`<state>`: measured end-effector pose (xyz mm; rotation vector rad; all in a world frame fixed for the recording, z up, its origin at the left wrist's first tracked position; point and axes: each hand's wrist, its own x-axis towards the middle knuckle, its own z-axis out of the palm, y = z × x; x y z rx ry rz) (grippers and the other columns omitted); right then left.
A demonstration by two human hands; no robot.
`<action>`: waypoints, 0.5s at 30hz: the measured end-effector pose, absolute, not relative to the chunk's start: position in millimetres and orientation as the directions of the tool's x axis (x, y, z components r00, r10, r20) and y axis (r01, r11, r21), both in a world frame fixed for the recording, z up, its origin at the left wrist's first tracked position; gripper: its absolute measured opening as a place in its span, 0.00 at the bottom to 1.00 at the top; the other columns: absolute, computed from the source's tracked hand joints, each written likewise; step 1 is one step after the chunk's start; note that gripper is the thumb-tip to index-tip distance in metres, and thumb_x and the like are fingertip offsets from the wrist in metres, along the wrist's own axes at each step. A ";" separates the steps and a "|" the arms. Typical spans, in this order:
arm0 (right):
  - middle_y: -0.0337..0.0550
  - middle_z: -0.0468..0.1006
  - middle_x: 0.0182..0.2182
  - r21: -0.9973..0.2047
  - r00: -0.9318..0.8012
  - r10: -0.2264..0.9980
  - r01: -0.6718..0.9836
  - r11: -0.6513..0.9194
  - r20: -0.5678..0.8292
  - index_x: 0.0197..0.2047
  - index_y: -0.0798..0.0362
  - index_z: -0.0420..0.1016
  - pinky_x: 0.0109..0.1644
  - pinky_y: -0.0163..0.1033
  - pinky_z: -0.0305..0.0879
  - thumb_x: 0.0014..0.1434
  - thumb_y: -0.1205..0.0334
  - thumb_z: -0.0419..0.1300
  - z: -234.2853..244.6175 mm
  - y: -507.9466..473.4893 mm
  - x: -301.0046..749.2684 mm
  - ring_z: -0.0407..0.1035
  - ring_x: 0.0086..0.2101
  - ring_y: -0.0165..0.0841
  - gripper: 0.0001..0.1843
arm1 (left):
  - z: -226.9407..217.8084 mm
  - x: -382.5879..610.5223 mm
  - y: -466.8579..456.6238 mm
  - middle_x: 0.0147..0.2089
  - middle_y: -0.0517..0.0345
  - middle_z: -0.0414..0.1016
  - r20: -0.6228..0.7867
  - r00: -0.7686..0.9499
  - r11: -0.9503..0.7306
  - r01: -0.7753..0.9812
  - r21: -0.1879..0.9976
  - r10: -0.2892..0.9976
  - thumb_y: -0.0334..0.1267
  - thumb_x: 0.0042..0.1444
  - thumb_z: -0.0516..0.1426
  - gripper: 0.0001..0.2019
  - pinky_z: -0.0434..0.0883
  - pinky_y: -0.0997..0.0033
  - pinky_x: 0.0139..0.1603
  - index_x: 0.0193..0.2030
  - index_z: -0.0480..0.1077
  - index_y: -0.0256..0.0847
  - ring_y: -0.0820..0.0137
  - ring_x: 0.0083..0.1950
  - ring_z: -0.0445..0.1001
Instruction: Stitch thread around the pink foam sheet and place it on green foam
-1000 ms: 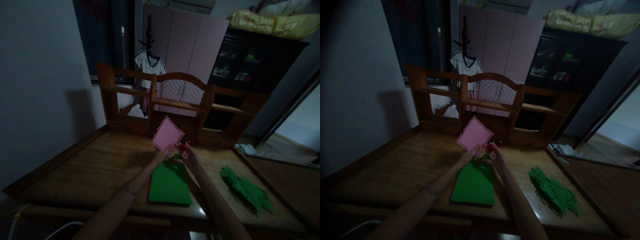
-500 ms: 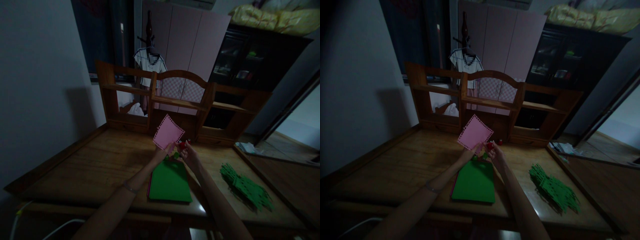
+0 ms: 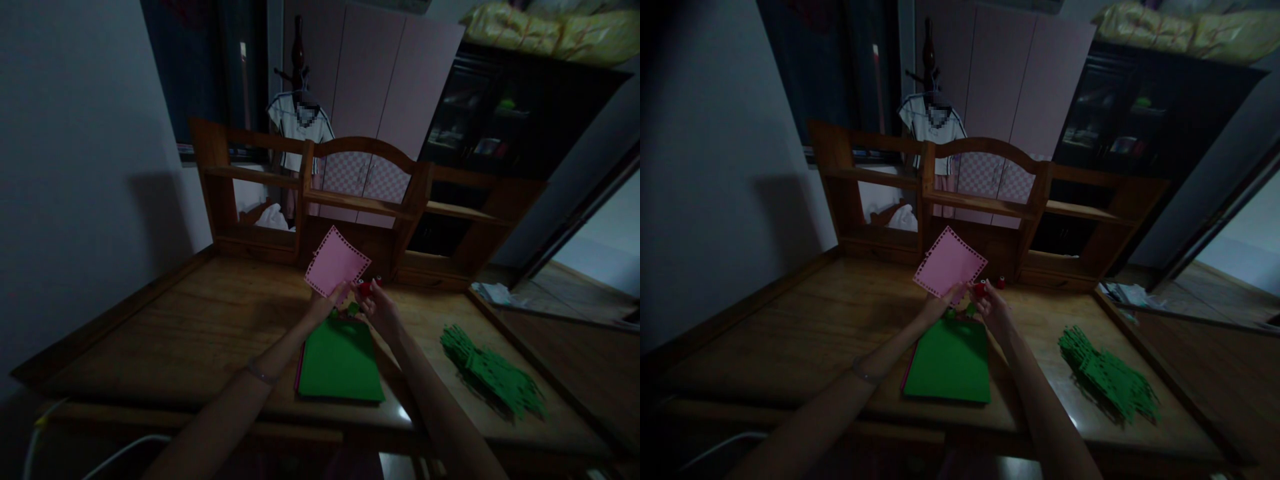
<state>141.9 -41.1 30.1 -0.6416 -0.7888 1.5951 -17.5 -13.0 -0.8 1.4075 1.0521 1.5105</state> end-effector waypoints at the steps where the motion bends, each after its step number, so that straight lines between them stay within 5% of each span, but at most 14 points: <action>1: 0.48 0.79 0.42 -0.783 -0.162 0.987 -0.616 -0.086 0.019 0.37 0.56 0.75 0.46 0.33 0.71 0.54 0.55 0.63 30.2 -41.2 141.7 0.71 0.47 0.35 0.12 | -0.2 -17.7 -13.7 0.58 0.52 0.68 0.326 -0.062 -0.328 -0.018 0.944 0.943 0.50 0.51 0.59 0.27 0.60 0.63 0.62 0.56 0.65 0.41 0.64 0.58 0.67; 15: 0.47 0.78 0.43 -0.793 -0.175 0.984 -0.604 -0.075 0.040 0.38 0.55 0.74 0.48 0.34 0.71 0.55 0.56 0.62 29.5 -41.4 142.4 0.70 0.49 0.35 0.12 | -1.6 -18.2 -11.4 0.58 0.52 0.68 0.341 -0.077 -0.343 -0.015 0.939 0.937 0.50 0.51 0.59 0.29 0.60 0.62 0.62 0.58 0.63 0.41 0.64 0.58 0.67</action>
